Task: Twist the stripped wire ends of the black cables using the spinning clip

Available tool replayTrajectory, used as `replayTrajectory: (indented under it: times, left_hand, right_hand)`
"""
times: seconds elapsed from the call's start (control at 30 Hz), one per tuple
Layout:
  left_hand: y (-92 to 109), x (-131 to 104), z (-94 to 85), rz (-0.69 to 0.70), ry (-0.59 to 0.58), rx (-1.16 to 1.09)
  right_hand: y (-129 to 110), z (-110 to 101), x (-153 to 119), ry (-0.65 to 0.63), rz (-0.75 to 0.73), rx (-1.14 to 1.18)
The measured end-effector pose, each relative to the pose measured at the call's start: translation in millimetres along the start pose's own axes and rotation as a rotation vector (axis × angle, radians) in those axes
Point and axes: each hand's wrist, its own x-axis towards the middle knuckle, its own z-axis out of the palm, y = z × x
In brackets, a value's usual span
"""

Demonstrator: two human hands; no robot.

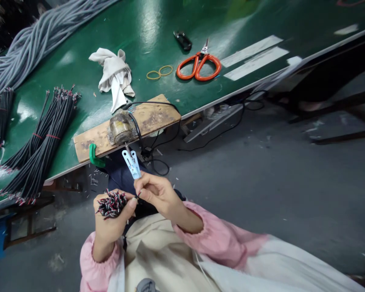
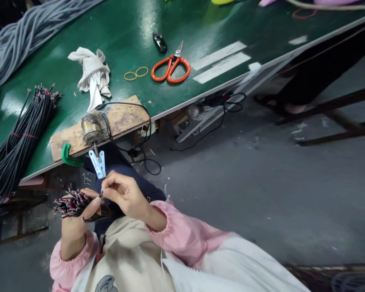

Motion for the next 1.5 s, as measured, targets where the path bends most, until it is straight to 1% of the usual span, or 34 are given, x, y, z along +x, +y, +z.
replayTrajectory:
  times: [0.07, 0.1, 0.13, 0.17, 0.23, 0.27, 0.33, 0.4, 0.47, 0.53, 0.67, 0.87, 0.93, 1.03, 1.1, 1.17, 1.23, 1.33, 1.4, 1.5]
  left_hand:
    - [0.3, 1.4, -2.7, -0.020, -0.036, -0.048]
    - [-0.8, 1.6, -3.5, -0.013, -0.033, -0.063]
    - [-2.4, 1.5, -3.8, 0.004, -0.020, -0.072]
    - [-4.3, 1.3, -3.8, 0.025, -0.003, -0.075]
    - [-8.0, 1.2, -2.4, 0.059, 0.036, -0.074]
    - [-9.3, 1.3, -1.2, 0.069, 0.049, -0.080]
    - [-10.4, 2.2, 1.6, 0.077, 0.068, -0.101]
    - [-9.9, 3.6, 4.2, 0.094, 0.094, -0.118]
    - [-8.8, 5.1, 6.1, 0.126, 0.124, -0.123]
    - [-8.1, 6.6, 7.4, 0.144, 0.139, -0.119]
    - [-7.3, 10.5, 10.8, 0.127, 0.143, -0.101]
    - [-5.0, 15.5, 17.6, 0.127, 0.146, -0.094]
    - [-3.9, 15.2, 17.7, 0.138, 0.139, -0.088]
    - [-1.9, 13.0, 15.5, 0.148, 0.130, -0.053]
    - [-0.5, 11.0, 13.6, 0.157, 0.109, -0.030]
    - [0.1, 9.1, 12.1, 0.169, 0.074, -0.020]
    - [-0.3, 7.3, 11.3, 0.177, 0.052, -0.028]
    - [-2.0, 5.8, 10.8, 0.159, 0.035, -0.046]
    - [-2.6, 6.2, 10.2, 0.136, 0.004, -0.054]
    - [-2.8, 9.3, 8.0, 0.091, -0.065, -0.057]
  right_hand:
    - [4.7, -4.7, 2.1, -0.083, 0.180, 0.176]
    - [5.6, -7.4, 4.7, -0.077, 0.240, 0.206]
    - [5.1, -10.0, 8.6, -0.037, 0.273, 0.194]
    - [3.1, -12.3, 13.8, 0.023, 0.283, 0.151]
    - [-4.7, -14.7, 27.5, 0.152, 0.245, 0.029]
    - [-9.6, -14.6, 35.1, 0.180, 0.216, -0.020]
    - [-18.7, -11.7, 49.3, 0.159, 0.205, -0.059]
    - [-23.8, -6.8, 59.8, 0.130, 0.240, -0.036]
    - [-23.7, -1.9, 65.4, 0.094, 0.300, 0.055]
    - [-20.0, 1.5, 67.0, 0.052, 0.357, 0.196]
    - [-12.8, 3.4, 64.0, 0.005, 0.428, 0.434]
    - [-9.6, 1.9, 56.5, -0.044, 0.489, 0.579]
    - [-6.5, -0.6, 55.2, -0.028, 0.498, 0.572]
    - [-0.5, -8.2, 52.5, 0.033, 0.510, 0.546]
    - [2.0, -14.9, 47.5, 0.084, 0.497, 0.524]
    - [2.2, -21.0, 39.0, 0.097, 0.475, 0.479]
    - [0.2, -24.7, 28.4, 0.059, 0.463, 0.413]
    - [-5.1, -24.4, 15.1, -0.037, 0.450, 0.339]
    - [-9.5, -22.2, 11.3, -0.089, 0.438, 0.333]
    - [-16.7, -20.9, 12.3, -0.123, 0.380, 0.300]
